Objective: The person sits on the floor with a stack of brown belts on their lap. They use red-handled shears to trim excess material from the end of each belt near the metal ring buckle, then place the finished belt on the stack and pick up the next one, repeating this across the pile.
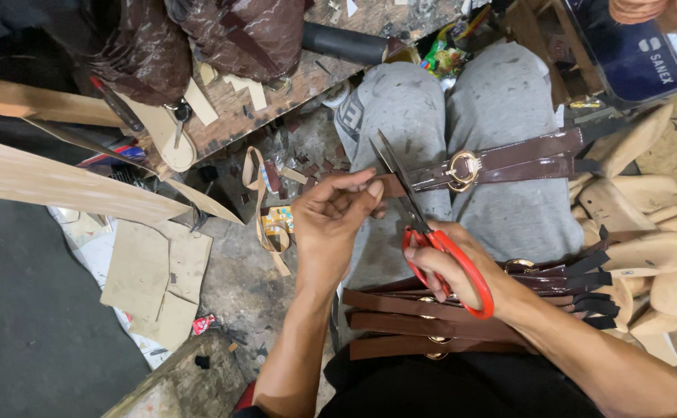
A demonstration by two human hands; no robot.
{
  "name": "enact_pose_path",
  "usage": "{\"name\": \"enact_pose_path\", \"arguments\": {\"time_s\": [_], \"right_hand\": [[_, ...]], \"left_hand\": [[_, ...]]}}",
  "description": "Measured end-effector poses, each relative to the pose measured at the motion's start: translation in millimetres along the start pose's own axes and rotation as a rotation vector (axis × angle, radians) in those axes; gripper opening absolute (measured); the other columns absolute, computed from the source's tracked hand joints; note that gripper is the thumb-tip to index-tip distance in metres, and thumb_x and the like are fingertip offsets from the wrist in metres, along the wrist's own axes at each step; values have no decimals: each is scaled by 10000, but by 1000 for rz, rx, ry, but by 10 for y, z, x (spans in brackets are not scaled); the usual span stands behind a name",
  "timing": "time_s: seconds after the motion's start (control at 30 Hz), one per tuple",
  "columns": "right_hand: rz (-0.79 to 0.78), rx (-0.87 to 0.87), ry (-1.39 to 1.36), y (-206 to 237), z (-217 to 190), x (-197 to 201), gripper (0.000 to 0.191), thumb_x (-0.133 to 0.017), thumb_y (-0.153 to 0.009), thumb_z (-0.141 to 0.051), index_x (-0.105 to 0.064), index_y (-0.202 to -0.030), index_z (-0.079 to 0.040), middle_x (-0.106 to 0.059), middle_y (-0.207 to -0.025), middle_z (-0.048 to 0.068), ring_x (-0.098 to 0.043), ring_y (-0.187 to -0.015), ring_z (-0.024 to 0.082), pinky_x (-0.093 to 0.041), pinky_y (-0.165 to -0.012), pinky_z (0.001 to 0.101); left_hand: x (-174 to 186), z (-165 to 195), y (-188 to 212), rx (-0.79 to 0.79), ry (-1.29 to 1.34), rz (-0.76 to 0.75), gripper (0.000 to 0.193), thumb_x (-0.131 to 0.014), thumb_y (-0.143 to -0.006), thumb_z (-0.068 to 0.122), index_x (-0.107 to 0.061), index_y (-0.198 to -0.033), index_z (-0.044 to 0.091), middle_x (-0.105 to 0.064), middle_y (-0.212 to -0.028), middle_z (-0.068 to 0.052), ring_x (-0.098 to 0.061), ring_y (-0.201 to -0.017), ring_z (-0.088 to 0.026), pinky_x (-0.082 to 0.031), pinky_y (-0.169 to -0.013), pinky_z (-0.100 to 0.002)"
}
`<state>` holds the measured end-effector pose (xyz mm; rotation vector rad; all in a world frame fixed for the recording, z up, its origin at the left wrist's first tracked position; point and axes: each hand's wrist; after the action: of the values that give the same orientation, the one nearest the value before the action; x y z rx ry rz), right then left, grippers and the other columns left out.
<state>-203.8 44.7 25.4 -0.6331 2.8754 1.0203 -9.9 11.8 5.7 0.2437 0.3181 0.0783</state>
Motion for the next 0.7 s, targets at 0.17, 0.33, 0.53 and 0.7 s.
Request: {"name": "enact_pose_path", "arguments": {"time_s": [0.17, 0.33, 0.53, 0.7], "right_hand": [[19, -56, -37, -7, 88, 21, 235, -613, -841, -227, -574, -756, -11, -513, -477, 46, -485, -338, 150, -400, -338, 316], [90, -14, 129, 42, 26, 10, 274, -636, -847, -249, -612, -707, -15, -541, -481, 59, -495, -357, 129, -397, -354, 314], [443, 406, 744, 369, -503, 521, 185, -750, -819, -185, -661, -906, -49, -651, -699, 65, -645, -612, 171, -500, -566, 372], [477, 680, 1017, 158, -635, 874, 481, -773, -749, -47, -641, -1210, -8, -632, -1051, 202, -624, -935, 362, -518, -753, 455]], "left_hand": [[-19, -11, 17, -13, 22, 0, 197, -736, -931, -61, -717, -1127, -71, -750, -973, -128, -725, -829, -159, -628, -731, -310], [-17, -14, 15, -12, 50, 38, 203, -724, -945, -43, -704, -1146, -65, -755, -981, -141, -726, -831, -175, -629, -745, -323], [268, -16, 30, -90, 90, 237, 192, -692, -976, 9, -654, -1158, -38, -765, -1035, -138, -734, -915, -180, -602, -749, -317], [514, -191, -17, -65, 232, 302, 220, -665, -994, 14, -644, -1209, -30, -733, -1055, -117, -691, -926, -160, -591, -778, -315]]}}
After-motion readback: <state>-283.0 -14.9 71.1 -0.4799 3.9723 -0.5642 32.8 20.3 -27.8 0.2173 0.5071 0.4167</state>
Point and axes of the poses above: each hand's wrist, its own y-axis away from the middle knuckle, its own x-axis out of the back of the hand, z = x × y
